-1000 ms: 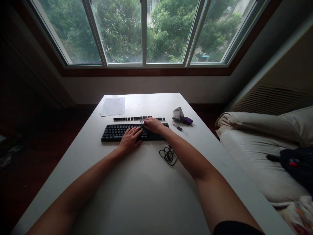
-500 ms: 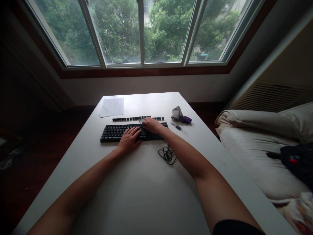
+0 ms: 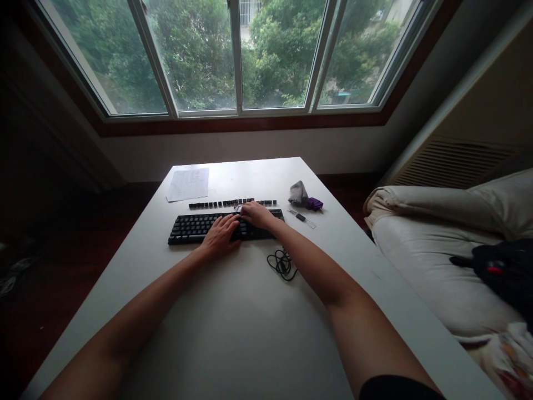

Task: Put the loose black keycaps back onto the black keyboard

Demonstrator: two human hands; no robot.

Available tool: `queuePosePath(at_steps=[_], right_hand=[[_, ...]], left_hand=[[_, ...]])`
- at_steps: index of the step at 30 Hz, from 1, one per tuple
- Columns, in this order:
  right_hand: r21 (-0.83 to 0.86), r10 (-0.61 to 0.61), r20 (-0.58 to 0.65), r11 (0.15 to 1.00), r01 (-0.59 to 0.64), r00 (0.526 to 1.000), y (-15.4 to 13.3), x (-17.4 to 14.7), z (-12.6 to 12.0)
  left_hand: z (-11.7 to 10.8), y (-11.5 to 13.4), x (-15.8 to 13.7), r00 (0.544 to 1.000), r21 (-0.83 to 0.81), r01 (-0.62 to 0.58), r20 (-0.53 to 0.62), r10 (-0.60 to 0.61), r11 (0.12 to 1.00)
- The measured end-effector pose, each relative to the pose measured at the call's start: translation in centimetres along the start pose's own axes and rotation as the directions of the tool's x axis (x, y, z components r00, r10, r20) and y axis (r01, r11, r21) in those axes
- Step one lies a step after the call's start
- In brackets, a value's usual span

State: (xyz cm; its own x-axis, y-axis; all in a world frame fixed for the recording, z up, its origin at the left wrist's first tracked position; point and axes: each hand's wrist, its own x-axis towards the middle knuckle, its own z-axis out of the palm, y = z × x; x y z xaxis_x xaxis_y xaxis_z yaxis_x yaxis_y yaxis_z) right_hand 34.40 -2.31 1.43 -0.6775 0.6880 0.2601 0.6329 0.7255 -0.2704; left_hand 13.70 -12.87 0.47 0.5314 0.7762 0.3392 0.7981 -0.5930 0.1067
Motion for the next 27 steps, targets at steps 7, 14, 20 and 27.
queuePosePath(at_steps=[7, 14, 20, 27], right_hand=[[-0.113, 0.062, -0.1, 0.991, -0.073, 0.993, -2.0, -3.0, 0.7], [-0.135, 0.055, -0.059, 0.989, -0.063, 0.997, -2.8, -4.3, 0.7], [-0.117, 0.069, -0.075, 0.99, -0.077, 0.995, -2.7, -4.0, 1.2], [0.006, 0.199, -0.168, 0.98, -0.201, 0.966, -0.8, -2.9, 0.3]], left_hand=[[0.0, 0.0, 0.0, 1.0, -0.004, 0.013, 0.005, -0.013, 1.0], [0.4, 0.3, 0.1, 1.0, 0.001, 0.022, 0.003, -0.022, 1.0], [0.8, 0.3, 0.1, 1.0, 0.0, 0.011, -0.006, -0.011, 1.0], [1.0, 0.5, -0.2, 0.998, -0.005, 0.019, -0.053, -0.019, 1.0]])
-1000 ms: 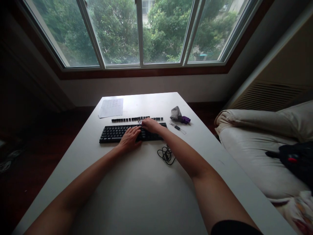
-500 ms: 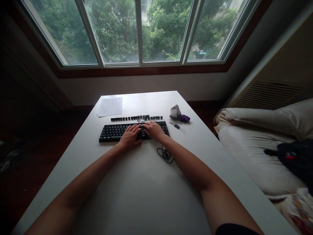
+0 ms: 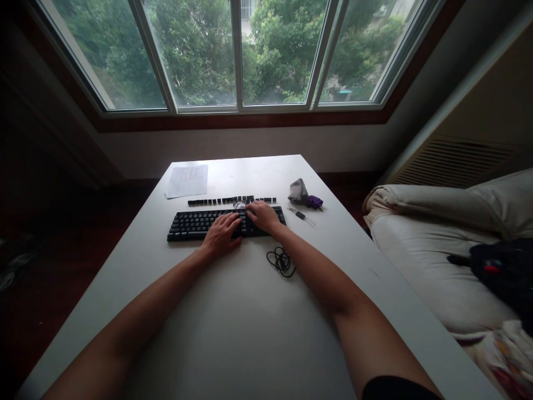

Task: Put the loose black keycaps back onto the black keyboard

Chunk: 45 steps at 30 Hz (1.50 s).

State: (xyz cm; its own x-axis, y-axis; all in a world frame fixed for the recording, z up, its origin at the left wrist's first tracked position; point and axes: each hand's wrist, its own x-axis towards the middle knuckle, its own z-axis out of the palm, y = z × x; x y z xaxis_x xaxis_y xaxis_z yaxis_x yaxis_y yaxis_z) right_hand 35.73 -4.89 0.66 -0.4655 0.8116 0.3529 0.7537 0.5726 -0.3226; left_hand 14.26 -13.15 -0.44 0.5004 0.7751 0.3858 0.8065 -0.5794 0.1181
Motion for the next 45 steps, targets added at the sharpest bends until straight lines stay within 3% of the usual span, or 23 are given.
queuePosePath(at_steps=[2, 6, 14, 29, 35, 40, 45], right_hand=[[-0.028, 0.061, -0.035, 0.998, -0.062, 0.998, 0.8, 1.1, -0.1], [-0.139, 0.109, 0.012, 0.985, -0.106, 0.994, 2.3, 3.7, 0.2], [-0.279, -0.011, 0.13, 0.959, 0.047, 0.991, 3.3, 7.2, 0.6], [-0.399, -0.008, 0.225, 0.912, 0.099, 0.974, 2.1, 7.8, 0.4], [-0.276, -0.042, 0.16, 0.957, 0.085, 0.986, 1.9, 7.1, -1.5], [-0.108, -0.115, 0.34, 0.981, 0.161, 0.933, 2.1, 5.8, -3.1], [-0.109, -0.15, 0.426, 0.971, 0.215, 0.892, 1.6, 4.8, -3.5]], left_hand=[[0.1, 0.0, -0.1, 1.0, -0.003, -0.005, -0.004, 0.005, 1.0], [0.2, -0.1, -0.2, 1.0, -0.001, -0.01, 0.004, 0.01, 1.0], [0.2, -0.2, -0.2, 0.999, 0.03, -0.006, 0.036, 0.005, 1.0], [0.4, -0.6, -0.3, 0.998, 0.076, -0.031, 0.049, 0.027, 0.997], [0.5, -0.6, -0.5, 0.999, 0.065, -0.045, 0.024, 0.043, 0.997], [1.0, -0.7, -0.6, 0.999, 0.044, -0.049, -0.002, 0.049, 0.998], [1.1, -0.8, -0.7, 0.998, 0.023, -0.059, -0.031, 0.06, 0.998]])
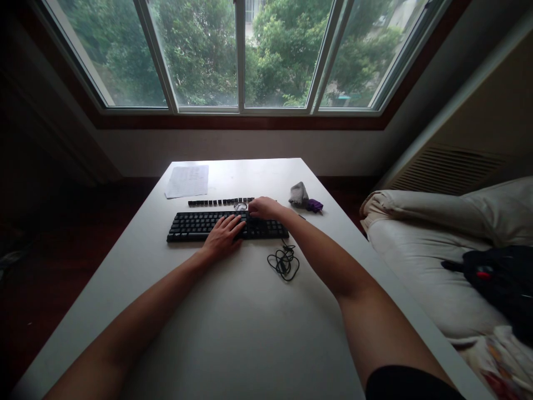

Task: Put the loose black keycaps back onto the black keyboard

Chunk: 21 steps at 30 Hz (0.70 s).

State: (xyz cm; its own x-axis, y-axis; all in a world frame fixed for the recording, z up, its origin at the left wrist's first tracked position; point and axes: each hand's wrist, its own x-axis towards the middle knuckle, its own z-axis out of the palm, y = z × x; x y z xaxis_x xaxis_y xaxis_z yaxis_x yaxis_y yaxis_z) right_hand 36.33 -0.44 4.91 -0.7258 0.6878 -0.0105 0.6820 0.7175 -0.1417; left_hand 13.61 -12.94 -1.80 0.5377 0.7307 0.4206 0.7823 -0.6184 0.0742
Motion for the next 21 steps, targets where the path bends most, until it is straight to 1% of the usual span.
queuePosePath(at_steps=[3, 9, 13, 16, 19, 21], right_hand=[[-0.046, 0.017, 0.019, 0.999, -0.016, 1.0, -0.4, -0.2, 0.1], [-0.099, 0.088, 0.035, 0.992, -0.084, 0.996, -1.3, -0.6, -0.2], [-0.125, 0.093, 0.043, 0.988, -0.087, 0.995, -1.7, -0.7, -0.5], [-0.129, 0.099, 0.052, 0.987, -0.092, 0.994, -1.8, -0.7, -0.7], [-0.124, 0.117, 0.081, 0.987, -0.107, 0.99, -1.9, -0.6, -1.0], [-0.119, 0.12, 0.095, 0.987, -0.108, 0.988, -1.9, -0.5, -1.2]], left_hand=[[-0.2, 0.0, 0.0, 0.999, -0.022, -0.023, -0.031, 0.022, 0.999], [-0.7, 0.2, 0.1, 0.989, -0.076, -0.124, -0.089, 0.117, 0.989], [-0.8, 0.4, 0.1, 0.981, -0.087, -0.182, -0.09, 0.174, 0.98], [-0.7, 0.5, 0.0, 0.978, -0.087, -0.197, -0.091, 0.189, 0.977], [-0.8, 0.6, -0.1, 0.974, -0.079, -0.215, -0.089, 0.208, 0.973], [-0.8, 0.6, -0.2, 0.966, -0.073, -0.249, -0.082, 0.243, 0.966]])
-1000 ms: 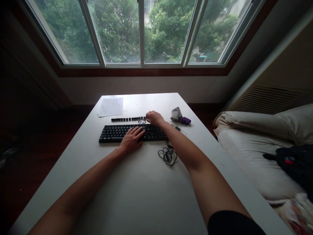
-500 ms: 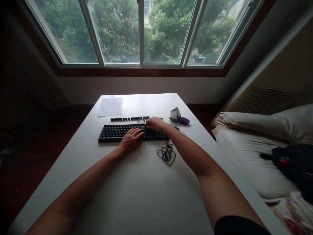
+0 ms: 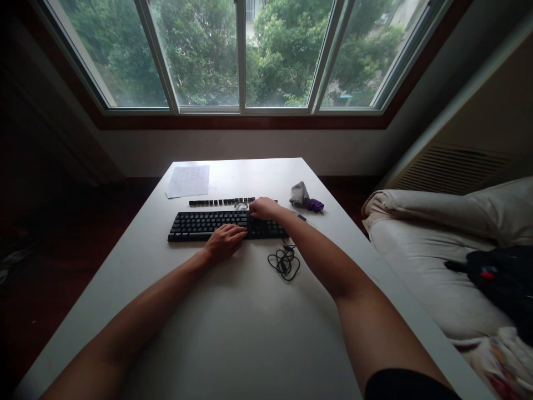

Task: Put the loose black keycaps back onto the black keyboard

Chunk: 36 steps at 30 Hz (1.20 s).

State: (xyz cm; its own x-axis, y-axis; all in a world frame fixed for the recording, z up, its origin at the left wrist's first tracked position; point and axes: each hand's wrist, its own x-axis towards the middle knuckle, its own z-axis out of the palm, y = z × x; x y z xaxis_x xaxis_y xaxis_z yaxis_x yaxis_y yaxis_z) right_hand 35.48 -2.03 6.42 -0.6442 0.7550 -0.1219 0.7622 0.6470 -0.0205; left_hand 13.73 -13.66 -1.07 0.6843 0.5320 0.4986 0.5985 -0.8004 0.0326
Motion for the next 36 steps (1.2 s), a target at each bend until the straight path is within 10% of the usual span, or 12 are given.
queuePosePath(at_steps=[18, 29, 36], right_hand=[[0.085, 0.073, -0.078, 0.994, -0.067, 0.994, 0.0, -0.3, 1.3], [0.15, 0.38, -0.345, 0.925, -0.349, 0.858, -1.3, 0.3, 4.0], [0.048, 0.396, -0.271, 0.916, -0.399, 0.877, -2.7, 0.7, 5.5]], left_hand=[[-0.7, 0.9, 0.4, 0.996, 0.056, 0.038, 0.081, -0.043, 0.998], [-0.5, 0.7, 0.4, 0.995, 0.058, 0.036, 0.086, -0.041, 0.998], [-0.3, 0.8, 0.3, 0.995, 0.057, 0.045, 0.087, -0.05, 0.997]])
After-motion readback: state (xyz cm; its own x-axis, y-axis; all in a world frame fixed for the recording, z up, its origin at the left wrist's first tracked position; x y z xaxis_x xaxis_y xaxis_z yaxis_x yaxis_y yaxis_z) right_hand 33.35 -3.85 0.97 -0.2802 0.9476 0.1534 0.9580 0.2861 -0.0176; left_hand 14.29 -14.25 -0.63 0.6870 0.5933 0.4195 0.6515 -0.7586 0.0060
